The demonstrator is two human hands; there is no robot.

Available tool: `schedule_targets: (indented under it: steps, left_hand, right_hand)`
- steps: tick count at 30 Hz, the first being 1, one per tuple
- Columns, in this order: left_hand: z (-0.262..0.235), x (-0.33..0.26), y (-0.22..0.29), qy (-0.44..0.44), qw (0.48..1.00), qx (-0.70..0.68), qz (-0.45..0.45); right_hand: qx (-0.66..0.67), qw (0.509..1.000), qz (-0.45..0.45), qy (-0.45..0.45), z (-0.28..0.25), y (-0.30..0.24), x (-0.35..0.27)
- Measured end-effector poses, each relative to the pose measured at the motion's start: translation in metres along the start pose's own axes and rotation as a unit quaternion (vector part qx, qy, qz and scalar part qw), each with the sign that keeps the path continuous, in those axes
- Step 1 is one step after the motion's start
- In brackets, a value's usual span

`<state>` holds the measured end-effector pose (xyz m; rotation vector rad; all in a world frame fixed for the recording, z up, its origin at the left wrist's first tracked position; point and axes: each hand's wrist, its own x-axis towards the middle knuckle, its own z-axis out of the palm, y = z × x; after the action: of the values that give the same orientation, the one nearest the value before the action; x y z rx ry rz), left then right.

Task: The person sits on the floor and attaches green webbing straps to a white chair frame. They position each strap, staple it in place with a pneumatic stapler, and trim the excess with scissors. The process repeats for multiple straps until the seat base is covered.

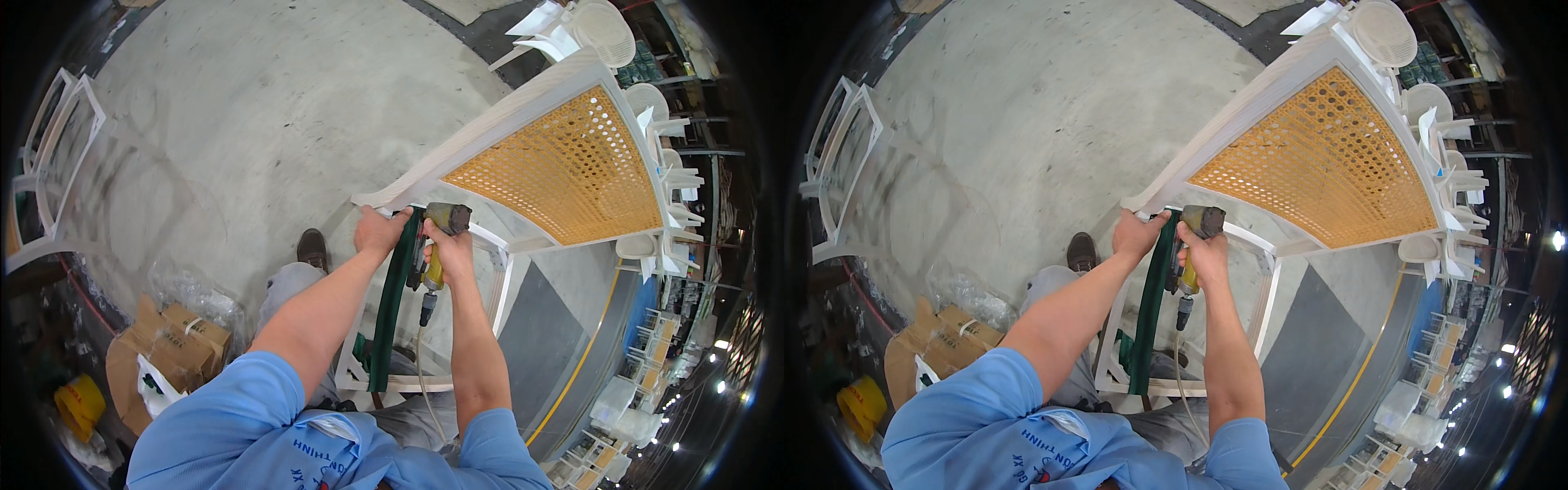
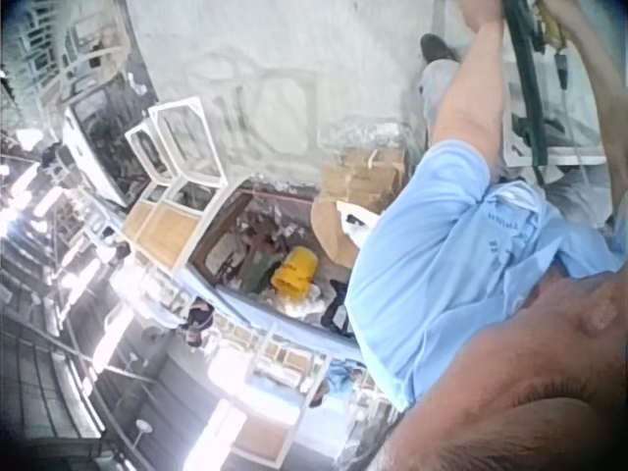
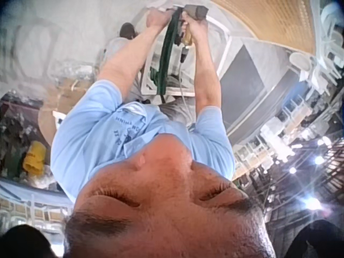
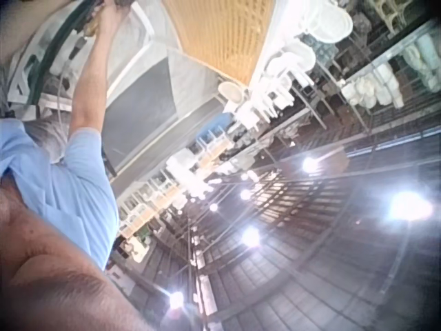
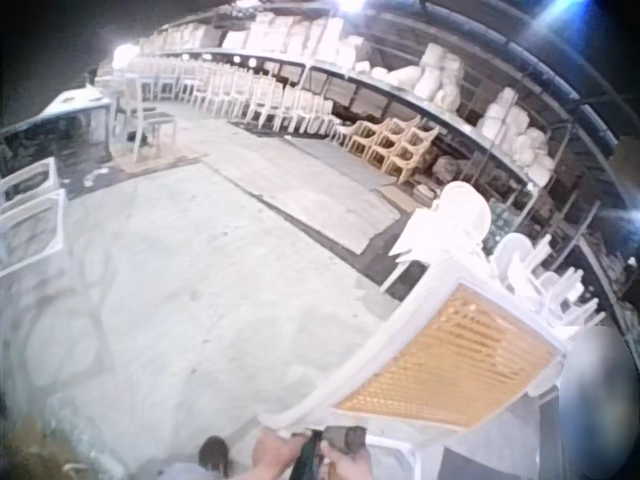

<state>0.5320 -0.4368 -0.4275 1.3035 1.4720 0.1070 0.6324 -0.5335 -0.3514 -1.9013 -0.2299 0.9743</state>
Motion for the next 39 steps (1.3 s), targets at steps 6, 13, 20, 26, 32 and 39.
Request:
schedule_targets:
  steps: [6, 13, 20, 26, 32, 39]
  left_hand:
    - [0.0, -0.001, -0.003, 0.002, 1.0, -0.001, 0.013]
    - [0.0, 0.001, -0.007, -0.003, 0.999, -0.026, 0.028]
    - [0.009, 0.01, -0.02, -0.003, 0.997, -0.043, 0.06]
    - [0.011, 0.016, -0.028, -0.008, 0.996, -0.062, 0.069]
    - [0.009, 0.017, -0.028, -0.012, 0.995, -0.066, 0.076]
    - [0.01, 0.013, -0.026, -0.012, 0.996, -0.052, 0.066]
  right_hand:
    - [-0.011, 1.0, 0.002, 0.012, 0.003, 0.001, 0.0]
    - [0.0, 1.0, -0.009, 0.002, 0.005, 0.003, -0.002]
    - [-0.006, 1.0, -0.012, -0.003, 0.009, 0.002, -0.003]
    - [-0.026, 1.0, 0.0, -0.01, 0.019, 0.0, -0.002]
    - [-0.017, 1.0, -0.003, -0.013, 0.018, 0.001, -0.004]
    - [-0.04, 0.999, -0.01, 0.001, 0.013, 0.004, -0.006]
